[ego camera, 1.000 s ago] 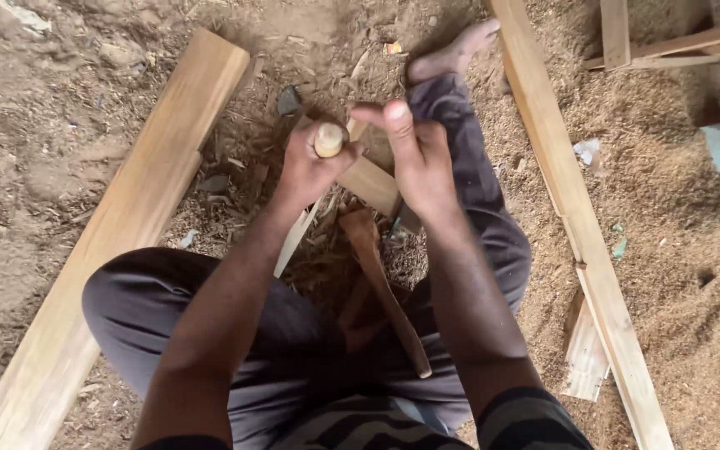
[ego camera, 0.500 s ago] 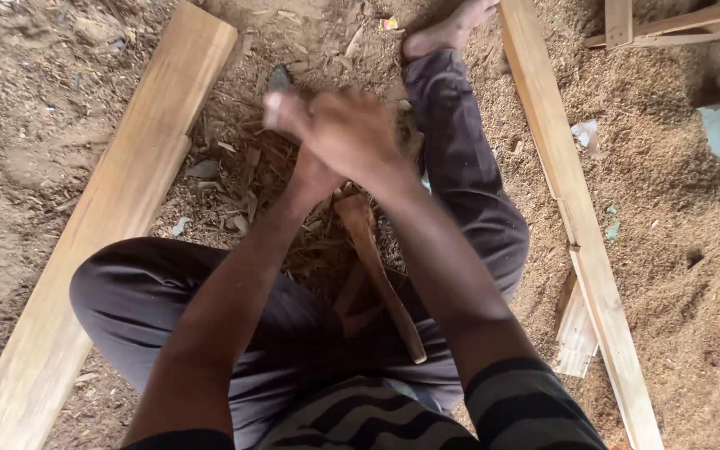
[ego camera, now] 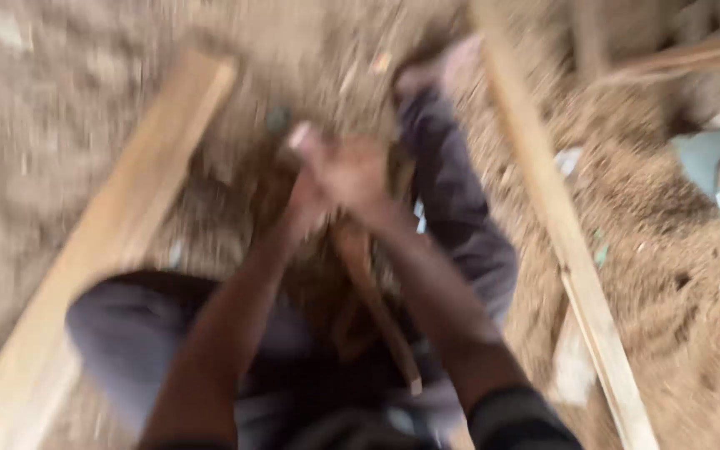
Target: Chiseling a mortise into a piece of wood while sitting on the floor.
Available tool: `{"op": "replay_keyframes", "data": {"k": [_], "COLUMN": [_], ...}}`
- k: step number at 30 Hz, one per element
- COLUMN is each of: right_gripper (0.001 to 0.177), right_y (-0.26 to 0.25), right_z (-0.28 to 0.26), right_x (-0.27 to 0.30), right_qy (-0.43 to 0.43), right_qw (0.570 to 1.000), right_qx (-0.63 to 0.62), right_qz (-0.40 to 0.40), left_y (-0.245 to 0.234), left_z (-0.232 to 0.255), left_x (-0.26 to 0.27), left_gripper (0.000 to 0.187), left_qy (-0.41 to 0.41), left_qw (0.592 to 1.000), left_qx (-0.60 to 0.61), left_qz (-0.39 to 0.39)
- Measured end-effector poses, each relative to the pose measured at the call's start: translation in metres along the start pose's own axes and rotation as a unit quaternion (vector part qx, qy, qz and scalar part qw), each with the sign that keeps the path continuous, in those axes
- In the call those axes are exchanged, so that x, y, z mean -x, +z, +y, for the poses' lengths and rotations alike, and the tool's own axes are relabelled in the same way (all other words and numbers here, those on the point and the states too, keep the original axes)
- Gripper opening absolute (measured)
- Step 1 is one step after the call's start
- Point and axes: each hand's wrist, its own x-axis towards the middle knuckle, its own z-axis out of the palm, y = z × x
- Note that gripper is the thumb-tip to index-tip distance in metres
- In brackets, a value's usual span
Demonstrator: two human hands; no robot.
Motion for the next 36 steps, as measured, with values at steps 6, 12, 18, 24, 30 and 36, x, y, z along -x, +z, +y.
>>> {"op": "replay_keyframes", "data": {"k": [6, 12, 18, 24, 30, 36], "right_gripper": [0.06, 0.078, 0.077, 0.066, 0.066, 0.061], "right_y": [-0.039, -0.065, -0.091, -0.075, -0.06, 0.016], "right_z": [0.052, 0.042, 0.024, -0.026, -0.03, -0.026], "right_x": [0.043, 0.058, 0.064, 0.031, 0.014, -0.017], "right_qy": [0.127, -0.082, -0.154, -0.209, -0.179, -0.041], "right_qw": [0.805, 0.802, 0.814, 0.937, 0.967, 0.957], "right_qx": [-0.556, -0.534, -0.501, -0.201, -0.052, 0.02], "right_qz": [0.167, 0.255, 0.253, 0.192, 0.171, 0.288], "left_y": [0.018, 0.016, 0.019, 0.015, 0.02, 0.013], "left_z": [0.076, 0.098, 0.092, 0.008, 0.047, -0.046], "left_x": [0.003, 0.008, 0.016, 0.032, 0.027, 0.022], "left_gripper": [0.014, 0.018, 0.018, 0.031, 0.039, 0.023], "left_qy": [0.121, 0.04, 0.004, 0.059, 0.217, 0.14], "left_qw": [0.984, 0.994, 0.994, 0.97, 0.956, 0.984], "left_qx": [-0.127, -0.085, -0.104, -0.233, -0.198, 0.107], "left_qz": [0.042, 0.051, 0.029, 0.043, -0.001, -0.02]}}
